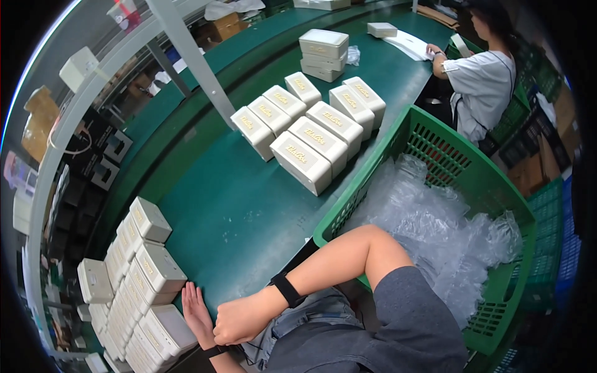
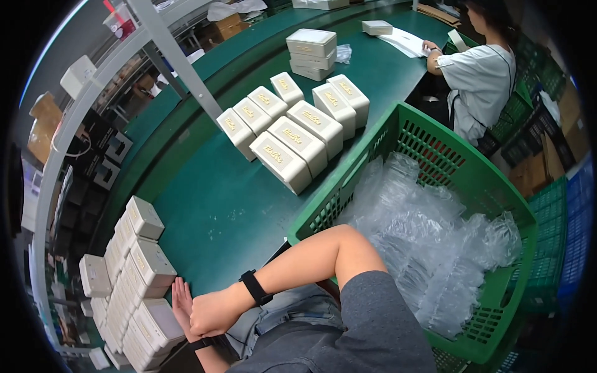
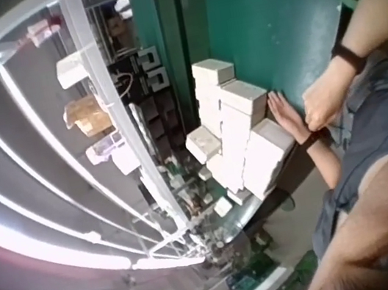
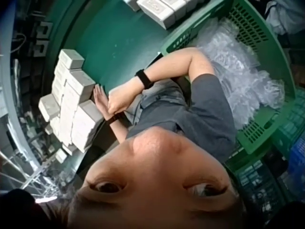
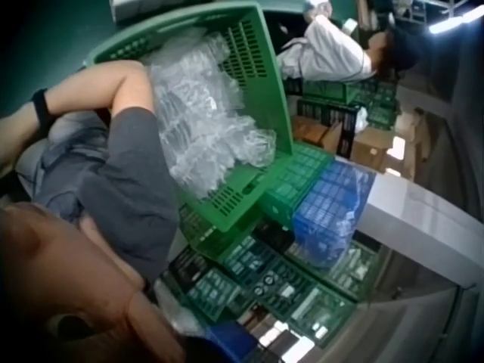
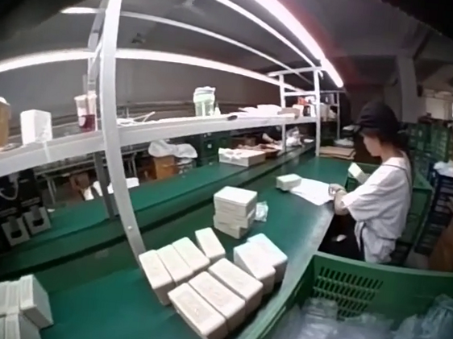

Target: The person picks up a speaker, turns it over to inspect it, and places it onto a stack before repeating the process with several more speakers. Finally, the person adjusts a strap on their wrist.

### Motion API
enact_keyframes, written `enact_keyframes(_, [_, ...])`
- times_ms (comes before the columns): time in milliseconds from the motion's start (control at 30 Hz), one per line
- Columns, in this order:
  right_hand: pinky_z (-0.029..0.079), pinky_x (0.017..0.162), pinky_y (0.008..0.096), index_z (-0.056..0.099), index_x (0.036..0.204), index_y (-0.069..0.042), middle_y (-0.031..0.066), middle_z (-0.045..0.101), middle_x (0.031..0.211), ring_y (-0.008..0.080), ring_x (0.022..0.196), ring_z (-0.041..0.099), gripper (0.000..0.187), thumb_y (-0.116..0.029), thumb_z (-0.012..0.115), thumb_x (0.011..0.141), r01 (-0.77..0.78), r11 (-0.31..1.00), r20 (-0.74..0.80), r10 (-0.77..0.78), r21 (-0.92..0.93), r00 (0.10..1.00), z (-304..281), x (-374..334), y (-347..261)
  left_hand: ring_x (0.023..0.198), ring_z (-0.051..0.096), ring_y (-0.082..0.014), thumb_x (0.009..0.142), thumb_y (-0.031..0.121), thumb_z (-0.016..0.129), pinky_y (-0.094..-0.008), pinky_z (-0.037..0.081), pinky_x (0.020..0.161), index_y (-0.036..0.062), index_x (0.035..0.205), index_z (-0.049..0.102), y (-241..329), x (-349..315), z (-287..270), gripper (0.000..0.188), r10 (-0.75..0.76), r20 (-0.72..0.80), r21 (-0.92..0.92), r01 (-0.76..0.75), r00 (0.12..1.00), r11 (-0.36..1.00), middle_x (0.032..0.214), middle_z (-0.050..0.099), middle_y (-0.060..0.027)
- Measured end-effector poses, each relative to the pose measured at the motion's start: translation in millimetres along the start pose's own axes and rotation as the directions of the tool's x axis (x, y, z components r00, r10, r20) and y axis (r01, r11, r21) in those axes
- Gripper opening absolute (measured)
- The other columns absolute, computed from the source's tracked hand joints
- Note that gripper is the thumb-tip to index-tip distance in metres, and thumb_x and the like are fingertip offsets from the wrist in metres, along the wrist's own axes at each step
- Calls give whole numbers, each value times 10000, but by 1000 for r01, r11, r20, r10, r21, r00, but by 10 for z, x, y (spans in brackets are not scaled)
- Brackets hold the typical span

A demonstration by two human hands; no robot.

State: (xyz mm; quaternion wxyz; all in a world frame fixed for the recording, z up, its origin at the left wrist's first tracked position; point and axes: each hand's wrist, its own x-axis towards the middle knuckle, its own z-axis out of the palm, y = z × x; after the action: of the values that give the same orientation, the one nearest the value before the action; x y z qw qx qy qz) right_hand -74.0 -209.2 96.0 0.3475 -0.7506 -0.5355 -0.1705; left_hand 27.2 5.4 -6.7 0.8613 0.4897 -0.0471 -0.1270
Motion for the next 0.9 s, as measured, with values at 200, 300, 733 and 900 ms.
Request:
enact_keyframes(200, [437,513,408,542,684,-28,113,581,647,310,612,588,182,-177,539,789,6,998,-32,-4,56,999,49,7,59,1309,307,-314,948,183,399,-413,249,1110,-105,1329,254,45,22,71,499,9,-13,116,-8,1000,993,1382,315,-250])
enact_keyframes(300, [435,514,416,547,679,-29,117,584,640,316,609,586,189,-185,548,786,-24,998,-30,26,53,999,53,-6,94,1297,328,-314,944,196,410,-411,271,1101,-106,1310,276,53,24,55,493,21,-43,123,-16,999,992,1366,337,-248])
enact_keyframes(733, [421,536,451,574,629,-23,163,559,569,371,567,548,207,-201,581,735,-143,989,-133,147,44,980,34,-44,345,1306,332,-275,962,247,262,-383,239,1098,-50,1315,326,74,-132,171,465,-15,-99,305,45,995,951,1384,358,-213])
enact_keyframes(900, [423,526,449,578,627,-29,156,560,566,364,570,554,201,-202,582,731,-104,992,-129,111,65,985,81,73,274,1320,304,-278,964,229,287,-385,229,1108,-58,1326,302,196,-29,7,462,-86,33,319,71,996,945,1401,333,-200])
